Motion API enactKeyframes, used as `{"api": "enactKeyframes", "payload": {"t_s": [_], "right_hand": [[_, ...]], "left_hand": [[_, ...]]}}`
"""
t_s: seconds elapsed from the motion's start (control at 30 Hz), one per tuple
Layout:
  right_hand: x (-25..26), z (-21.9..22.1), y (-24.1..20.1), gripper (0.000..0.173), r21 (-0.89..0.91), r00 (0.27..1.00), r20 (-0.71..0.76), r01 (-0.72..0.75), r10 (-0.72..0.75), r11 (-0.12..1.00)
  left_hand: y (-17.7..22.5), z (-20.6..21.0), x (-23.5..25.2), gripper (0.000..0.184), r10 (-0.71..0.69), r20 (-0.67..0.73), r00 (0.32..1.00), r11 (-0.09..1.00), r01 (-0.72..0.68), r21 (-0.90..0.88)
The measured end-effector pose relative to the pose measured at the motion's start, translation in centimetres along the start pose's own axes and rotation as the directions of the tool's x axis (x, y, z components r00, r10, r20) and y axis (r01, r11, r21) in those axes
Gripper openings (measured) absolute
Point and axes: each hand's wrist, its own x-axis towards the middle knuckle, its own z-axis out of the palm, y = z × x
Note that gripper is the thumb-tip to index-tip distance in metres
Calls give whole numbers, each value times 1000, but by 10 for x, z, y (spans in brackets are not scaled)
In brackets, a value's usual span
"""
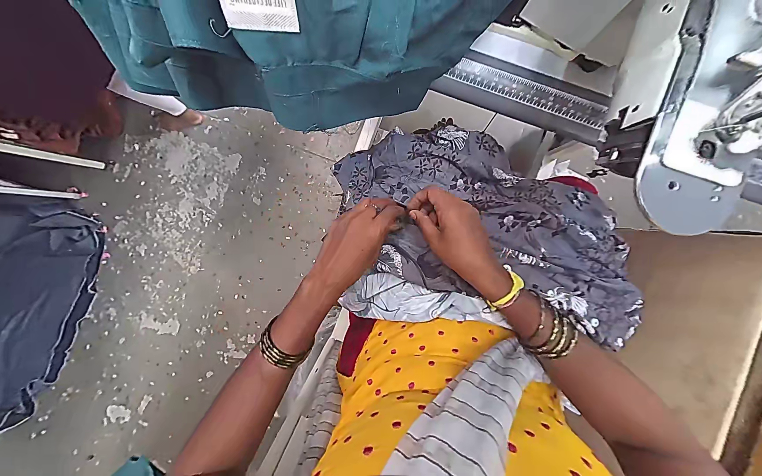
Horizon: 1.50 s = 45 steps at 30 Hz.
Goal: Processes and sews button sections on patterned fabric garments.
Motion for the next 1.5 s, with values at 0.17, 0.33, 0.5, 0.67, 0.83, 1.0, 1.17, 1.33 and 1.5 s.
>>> {"api": "enactKeyframes", "payload": {"t_s": [0.17,0.33,0.5,0.67,0.83,1.0,1.17,1.33,1.5], "right_hand": [[2,0,3,12,-62,999,17,28,-27,998],[1,-1,4,10,-61,996,19,89,-88,994],[-6,-11,2,10,0,975,-129,184,-182,983],[-33,-37,-20,18,353,958,-232,244,-168,903],[-62,-75,-22,41,489,953,-193,302,-236,818],[-89,-118,-2,31,582,970,-192,234,-148,779],[-94,-166,14,26,442,939,-314,278,-143,853],[-70,-185,23,21,93,818,-568,171,-89,981],[-61,-201,27,15,357,910,-410,102,58,929]], "left_hand": [[-5,-10,14,20,-49,218,975,994,26,108],[-7,-25,21,17,-109,292,950,993,92,72],[-3,-59,24,9,4,285,958,990,38,-139],[22,-97,37,23,235,292,927,935,-133,-329],[68,-109,66,28,474,239,848,815,-319,-483],[99,-92,101,23,506,176,844,760,-340,-554],[124,-75,126,23,471,27,882,746,-382,-545],[137,-54,141,24,109,-155,982,884,-167,-436],[136,-51,148,24,-72,14,997,572,53,-818]]}}
